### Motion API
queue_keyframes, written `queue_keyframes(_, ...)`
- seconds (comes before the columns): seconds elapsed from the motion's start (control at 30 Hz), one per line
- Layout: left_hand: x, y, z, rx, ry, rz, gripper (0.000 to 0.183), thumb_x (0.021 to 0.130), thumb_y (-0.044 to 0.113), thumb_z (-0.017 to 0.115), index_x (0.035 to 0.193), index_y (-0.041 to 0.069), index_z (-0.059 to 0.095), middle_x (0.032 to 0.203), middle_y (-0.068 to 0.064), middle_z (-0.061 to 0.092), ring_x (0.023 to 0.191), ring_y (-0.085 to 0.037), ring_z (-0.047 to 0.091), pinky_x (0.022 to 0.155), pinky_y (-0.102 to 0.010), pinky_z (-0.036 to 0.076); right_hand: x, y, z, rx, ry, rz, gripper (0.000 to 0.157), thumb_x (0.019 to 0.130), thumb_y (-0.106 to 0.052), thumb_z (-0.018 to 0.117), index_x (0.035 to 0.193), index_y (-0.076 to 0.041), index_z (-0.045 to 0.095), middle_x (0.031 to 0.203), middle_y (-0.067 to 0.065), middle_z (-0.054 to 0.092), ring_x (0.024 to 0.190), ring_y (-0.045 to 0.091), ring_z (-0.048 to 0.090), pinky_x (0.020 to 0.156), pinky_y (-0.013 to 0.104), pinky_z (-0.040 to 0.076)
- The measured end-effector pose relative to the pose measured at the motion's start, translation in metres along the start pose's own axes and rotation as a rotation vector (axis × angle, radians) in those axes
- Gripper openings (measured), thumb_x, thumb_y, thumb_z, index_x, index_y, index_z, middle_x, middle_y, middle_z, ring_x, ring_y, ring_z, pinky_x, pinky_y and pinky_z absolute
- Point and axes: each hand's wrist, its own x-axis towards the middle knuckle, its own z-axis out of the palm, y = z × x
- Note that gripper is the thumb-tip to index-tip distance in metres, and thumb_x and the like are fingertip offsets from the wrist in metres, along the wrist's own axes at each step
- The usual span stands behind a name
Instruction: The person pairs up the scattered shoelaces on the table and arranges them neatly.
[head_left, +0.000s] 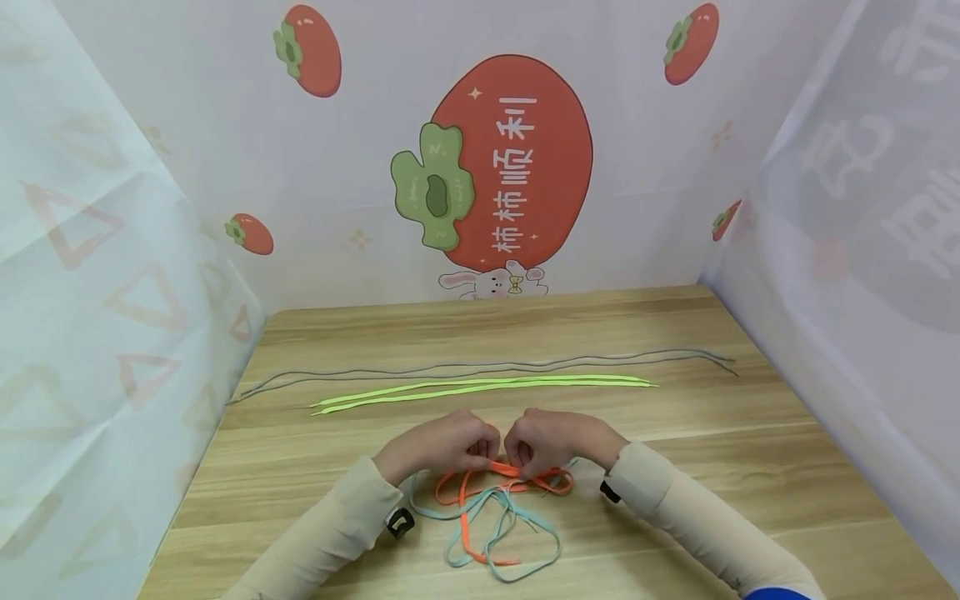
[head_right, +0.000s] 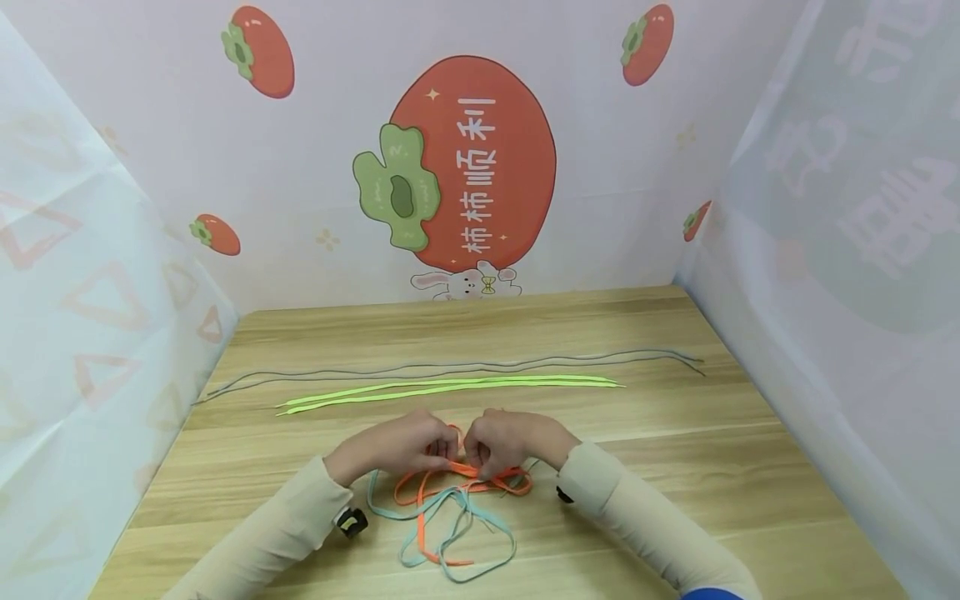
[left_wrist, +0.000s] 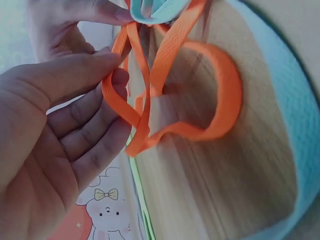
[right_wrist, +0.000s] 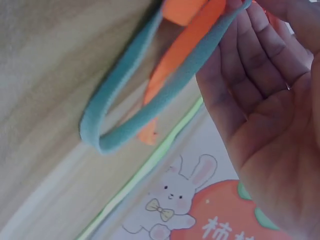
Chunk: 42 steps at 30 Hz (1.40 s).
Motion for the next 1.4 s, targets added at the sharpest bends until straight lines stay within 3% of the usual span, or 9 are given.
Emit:
queue_keyframes(0.23, -0.019, 0.005, -0.015, -0.056, -0.012, -0.021, 0.016, 0.101, 0.016, 0.073, 0.087, 0.021, 0.068, 0.076, 0.015, 0.063, 0.066, 0.005, 0.053, 0.065, -0.016, 0.049, -0.012, -0.006, -0.007, 0.033, -0.006, 0.02, 0.015, 0.091, -0.008, 0.078, 0.085, -0.02, 0.071, 0.074, -0.015, 0.065, 0.063, -0.003, 0.058, 0.062, 0.017, 0.051)
queue_keyframes(0.53, -0.049, 0.002, -0.039, -0.062, 0.078, -0.012, 0.013, 0.102, 0.01, 0.071, 0.09, 0.016, 0.069, 0.081, 0.012, 0.064, 0.069, 0.004, 0.054, 0.067, -0.018, 0.051, -0.033, 0.001, -0.012, 0.034, 0.044, -0.004, 0.014, 0.09, -0.006, 0.076, 0.087, -0.019, 0.071, 0.077, -0.015, 0.063, 0.066, -0.004, 0.056, 0.064, 0.018, 0.051)
queue_keyframes(0.7, -0.06, 0.003, -0.046, -0.017, 0.13, 0.002, 0.017, 0.102, 0.011, 0.07, 0.088, 0.019, 0.066, 0.079, 0.013, 0.064, 0.07, 0.005, 0.055, 0.067, -0.018, 0.051, -0.043, 0.005, -0.013, 0.037, 0.049, 0.01, 0.011, 0.089, -0.007, 0.078, 0.09, -0.017, 0.074, 0.079, -0.017, 0.065, 0.068, -0.005, 0.059, 0.066, 0.017, 0.053)
queue_keyframes(0.83, -0.061, 0.008, -0.051, 0.009, 0.148, 0.005, 0.018, 0.101, 0.01, 0.071, 0.086, 0.021, 0.066, 0.078, 0.014, 0.063, 0.069, 0.005, 0.054, 0.066, -0.018, 0.051, -0.039, -0.004, -0.019, 0.014, 0.11, -0.037, 0.006, 0.094, -0.014, 0.078, 0.099, -0.014, 0.077, 0.087, -0.013, 0.071, 0.077, -0.002, 0.063, 0.074, 0.023, 0.058)
queue_keyframes(1.0, -0.051, 0.021, -0.054, 0.008, 0.16, 0.034, 0.015, 0.1, 0.011, 0.072, 0.088, 0.019, 0.068, 0.077, 0.013, 0.063, 0.068, 0.005, 0.053, 0.064, -0.017, 0.05, -0.021, -0.028, -0.027, -0.025, 0.246, -0.183, 0.022, 0.099, -0.025, 0.077, 0.116, -0.011, 0.077, 0.107, 0.001, 0.079, 0.094, 0.013, 0.072, 0.087, 0.034, 0.062)
queue_keyframes(1.13, -0.043, 0.028, -0.055, -0.001, 0.171, 0.061, 0.013, 0.102, 0.015, 0.071, 0.09, 0.018, 0.07, 0.078, 0.012, 0.065, 0.069, 0.006, 0.054, 0.065, -0.018, 0.052, -0.007, -0.039, -0.027, 0.016, 0.297, -0.272, 0.017, 0.102, -0.024, 0.073, 0.116, -0.015, 0.078, 0.108, -0.002, 0.079, 0.096, 0.006, 0.073, 0.088, 0.03, 0.062)
queue_keyframes(1.27, -0.043, 0.027, -0.056, -0.013, 0.173, 0.05, 0.012, 0.103, 0.018, 0.071, 0.091, 0.018, 0.071, 0.079, 0.013, 0.066, 0.07, 0.006, 0.056, 0.068, -0.023, 0.056, -0.004, -0.039, -0.027, 0.071, 0.312, -0.287, 0.012, 0.104, -0.017, 0.068, 0.111, -0.016, 0.079, 0.101, -0.005, 0.079, 0.087, -0.005, 0.069, 0.082, 0.021, 0.06)
queue_keyframes(1.4, -0.051, 0.022, -0.059, -0.03, 0.167, 0.033, 0.011, 0.102, 0.018, 0.072, 0.091, 0.019, 0.07, 0.08, 0.011, 0.067, 0.07, 0.005, 0.057, 0.068, -0.022, 0.055, -0.011, -0.031, -0.03, 0.094, 0.282, -0.247, 0.014, 0.106, -0.017, 0.067, 0.111, -0.015, 0.079, 0.098, -0.005, 0.079, 0.083, -0.001, 0.07, 0.079, 0.019, 0.058)
